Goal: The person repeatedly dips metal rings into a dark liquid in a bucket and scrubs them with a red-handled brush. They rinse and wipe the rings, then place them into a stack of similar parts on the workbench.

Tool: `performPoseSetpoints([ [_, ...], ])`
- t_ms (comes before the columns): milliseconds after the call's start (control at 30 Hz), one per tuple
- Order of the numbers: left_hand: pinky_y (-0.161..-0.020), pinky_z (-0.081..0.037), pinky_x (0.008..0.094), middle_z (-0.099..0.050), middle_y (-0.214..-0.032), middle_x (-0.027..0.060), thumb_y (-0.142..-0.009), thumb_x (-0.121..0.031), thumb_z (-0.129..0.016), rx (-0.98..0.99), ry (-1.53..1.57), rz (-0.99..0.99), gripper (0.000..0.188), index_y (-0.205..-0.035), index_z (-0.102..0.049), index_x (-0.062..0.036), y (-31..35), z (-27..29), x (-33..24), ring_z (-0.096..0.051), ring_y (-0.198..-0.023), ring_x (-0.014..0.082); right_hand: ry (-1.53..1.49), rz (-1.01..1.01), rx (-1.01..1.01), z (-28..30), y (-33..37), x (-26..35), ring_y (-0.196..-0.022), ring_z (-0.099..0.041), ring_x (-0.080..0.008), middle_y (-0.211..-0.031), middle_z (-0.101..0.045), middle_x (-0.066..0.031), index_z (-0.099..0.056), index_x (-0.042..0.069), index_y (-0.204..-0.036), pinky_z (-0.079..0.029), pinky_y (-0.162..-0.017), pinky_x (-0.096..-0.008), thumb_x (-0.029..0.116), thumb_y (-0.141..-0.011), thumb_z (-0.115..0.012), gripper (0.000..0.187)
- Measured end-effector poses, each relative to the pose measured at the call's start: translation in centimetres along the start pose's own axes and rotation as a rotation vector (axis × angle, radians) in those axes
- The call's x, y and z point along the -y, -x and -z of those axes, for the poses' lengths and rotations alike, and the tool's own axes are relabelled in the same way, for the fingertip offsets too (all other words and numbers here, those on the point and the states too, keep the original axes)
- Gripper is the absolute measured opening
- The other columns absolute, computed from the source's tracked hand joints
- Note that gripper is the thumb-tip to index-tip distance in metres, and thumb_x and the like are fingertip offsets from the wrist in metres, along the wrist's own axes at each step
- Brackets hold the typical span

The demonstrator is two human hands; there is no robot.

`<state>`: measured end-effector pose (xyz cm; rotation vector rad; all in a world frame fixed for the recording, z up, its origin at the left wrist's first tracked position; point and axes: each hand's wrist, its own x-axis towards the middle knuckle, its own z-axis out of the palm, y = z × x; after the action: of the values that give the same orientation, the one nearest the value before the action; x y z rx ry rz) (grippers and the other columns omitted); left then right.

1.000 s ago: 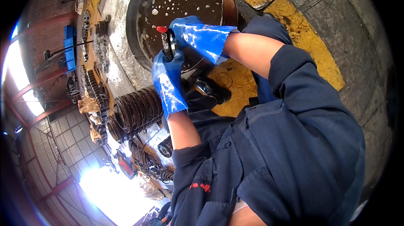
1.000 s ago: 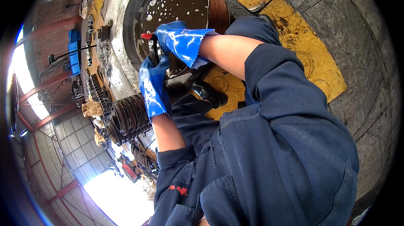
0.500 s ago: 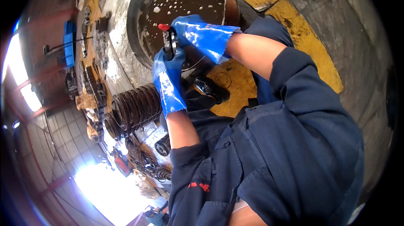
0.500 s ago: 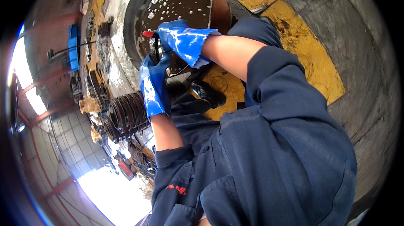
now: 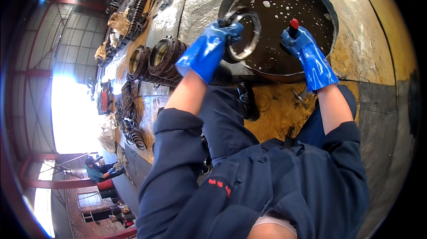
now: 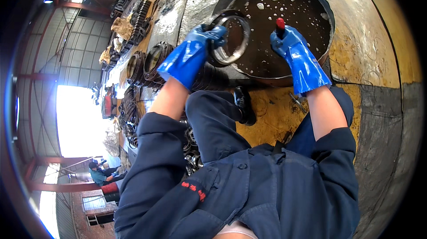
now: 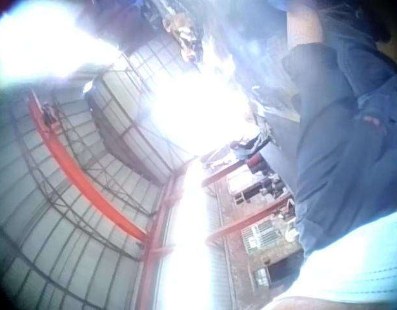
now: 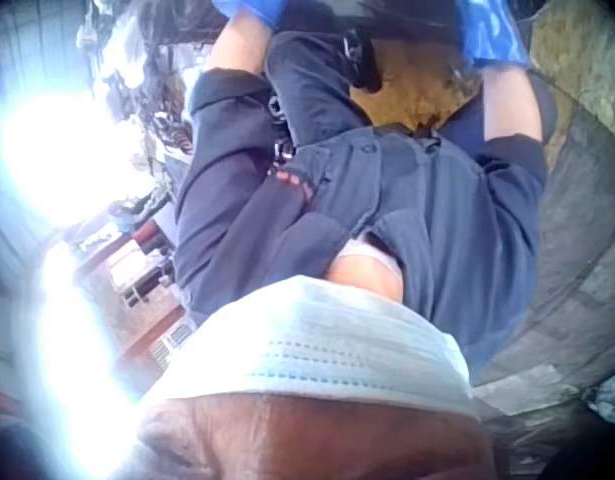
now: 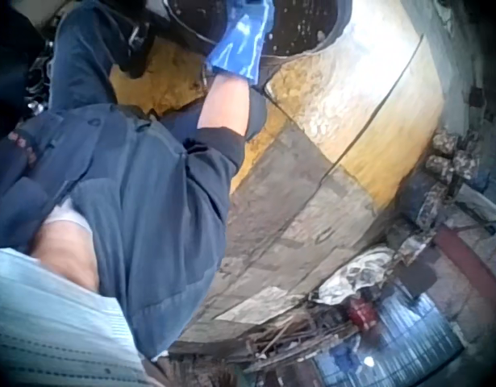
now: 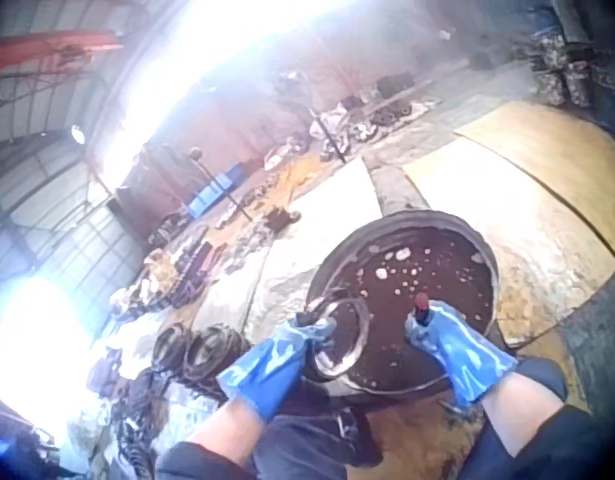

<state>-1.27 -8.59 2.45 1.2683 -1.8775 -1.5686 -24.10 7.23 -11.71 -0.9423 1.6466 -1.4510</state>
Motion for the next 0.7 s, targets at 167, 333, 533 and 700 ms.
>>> performPoseSetpoints([
  [167, -0.080, -0.056, 0.0332, -0.077, -0.105, 0.0089, -0.096, -0.030, -0.081, -0.194, -0.515, -0.076, 0.050, -0.137, -0.068, -0.0049, 2.6, 9.2, -9.0, -0.072, -0.087, 0.0171, 0.152, 0.045, -0.042, 0.0, -0.8, -2.9, -0.059, -0.050, -0.0128, -0.062, -0.051, 0.0007, -0.055, 0.012, -0.069, -0.038, -0.057, -0.0346, 0.009, -0.088, -0.059, 0.020],
  [333, -0.082, -0.055, 0.0397, -0.077, -0.096, 0.0142, -0.086, -0.048, -0.075, -0.251, -0.753, -0.369, 0.053, -0.117, -0.076, -0.0049, 6.7, 16.7, -11.5, -0.073, -0.089, 0.0273, 0.075, 0.058, 0.053, 0.5, -0.4, -2.9, -0.058, -0.049, -0.0126, -0.063, -0.054, -0.0008, -0.059, 0.013, -0.071, -0.038, -0.057, -0.0330, 0.009, -0.088, -0.061, 0.018],
  [533, -0.082, -0.056, 0.0456, -0.077, -0.092, 0.0208, -0.085, -0.046, -0.074, -0.507, -1.121, -0.210, 0.046, -0.107, -0.079, -0.0057, 7.4, 24.8, -6.1, -0.074, -0.091, 0.0365, -0.047, -0.033, 0.059, 0.4, -0.7, -2.8, -0.061, -0.053, -0.0157, -0.066, -0.058, -0.0051, -0.063, 0.010, -0.076, -0.043, -0.060, -0.0366, 0.015, -0.089, -0.063, 0.014],
  [700, -0.088, -0.058, 0.0465, -0.078, -0.099, 0.0218, -0.083, -0.046, -0.077, -0.534, -1.209, -0.126, 0.049, -0.110, -0.079, -0.0052, 8.7, 24.1, -2.6, -0.075, -0.096, 0.0398, 0.260, 0.018, -0.075, -0.1, 0.0, -2.3, -0.063, -0.058, -0.0165, -0.067, -0.059, -0.0065, -0.063, 0.009, -0.077, -0.045, -0.061, -0.0371, 0.019, -0.089, -0.066, 0.015],
])
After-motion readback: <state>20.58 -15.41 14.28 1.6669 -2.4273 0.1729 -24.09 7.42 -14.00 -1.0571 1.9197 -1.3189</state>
